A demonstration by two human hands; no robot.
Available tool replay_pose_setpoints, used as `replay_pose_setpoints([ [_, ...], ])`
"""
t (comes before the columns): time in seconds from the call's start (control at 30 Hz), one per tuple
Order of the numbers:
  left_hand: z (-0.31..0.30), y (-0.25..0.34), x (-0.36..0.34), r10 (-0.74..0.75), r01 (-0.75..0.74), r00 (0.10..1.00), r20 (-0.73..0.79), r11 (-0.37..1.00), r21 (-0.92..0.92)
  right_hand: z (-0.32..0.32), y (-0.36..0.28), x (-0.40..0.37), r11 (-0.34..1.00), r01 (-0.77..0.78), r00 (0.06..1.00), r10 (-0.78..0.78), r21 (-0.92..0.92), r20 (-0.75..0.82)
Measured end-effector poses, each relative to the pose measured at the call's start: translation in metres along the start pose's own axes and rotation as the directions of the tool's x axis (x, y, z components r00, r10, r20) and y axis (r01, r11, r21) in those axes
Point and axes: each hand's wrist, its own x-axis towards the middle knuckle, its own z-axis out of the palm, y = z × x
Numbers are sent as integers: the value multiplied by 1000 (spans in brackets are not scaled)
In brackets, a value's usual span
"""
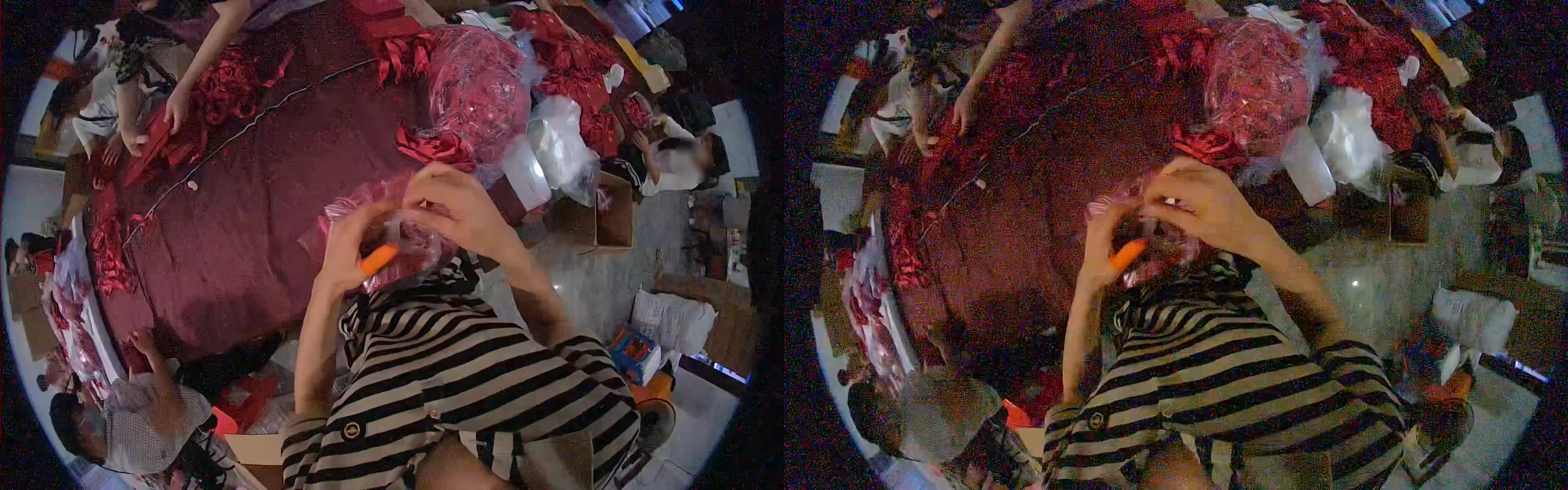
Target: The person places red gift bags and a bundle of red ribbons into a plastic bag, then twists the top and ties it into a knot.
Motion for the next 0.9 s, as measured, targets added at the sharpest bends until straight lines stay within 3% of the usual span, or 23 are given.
replay_pose_setpoints([
  [0.03,4,5,-2,-128,125,991,-31,988,-95,2,-4,9,998,55,998,-54,-25,31],
  [0.13,12,-12,-10,-86,74,990,-110,991,-109,16,-9,30,962,209,978,-207,-176,30],
  [0.2,14,-12,-8,-66,25,978,-198,979,-202,23,-10,32,954,249,968,-245,-167,48],
  [0.27,15,-17,-13,-161,88,957,-241,953,-288,26,-17,25,973,-157,987,149,166,62],
  [0.3,14,-20,-14,-156,79,954,-255,955,-287,41,-5,18,789,-310,940,337,530,47],
  [0.33,12,-24,-13,-180,118,960,-215,954,-274,41,4,9,796,-305,944,325,523,54],
  [0.4,14,-30,-14,-206,154,960,-188,953,-260,33,11,-4,680,-566,824,483,467,296],
  [0.43,17,-32,-15,-213,138,959,-188,927,-349,41,17,-8,765,-460,886,426,451,182],
  [0.47,18,-33,-15,-217,118,958,-186,892,-436,42,20,-8,767,-458,888,421,449,185],
  [0.53,17,-33,-16,-200,121,964,-177,917,-380,40,28,-8,988,-150,979,142,40,147],
  [0.6,18,-35,-15,-131,60,972,-195,941,-332,43,26,-7,998,-68,996,68,0,54],
  [0.63,18,-35,-15,-127,56,972,-197,942,-331,41,21,-6,952,-275,958,260,133,118],
  [0.67,17,-29,-13,-216,124,951,-223,923,-363,40,18,-6,845,-472,879,430,250,207],
  [0.7,16,-23,-12,-303,190,921,-245,898,-396,40,19,-6,846,-471,879,429,250,207],
  [0.73,13,-15,-13,-348,182,912,-215,816,-548,40,21,-6,745,-550,835,495,376,240],
  [0.77,14,-20,-16,-351,183,911,-215,815,-550,40,23,-7,618,-615,782,554,489,285],
  [0.83,15,-34,-23,-319,216,930,-183,877,-430,45,30,-9,664,-605,794,544,440,272],
  [0.9,8,-13,-18,-343,257,934,-103,843,-472,46,32,-8,811,-549,833,507,205,222],
])
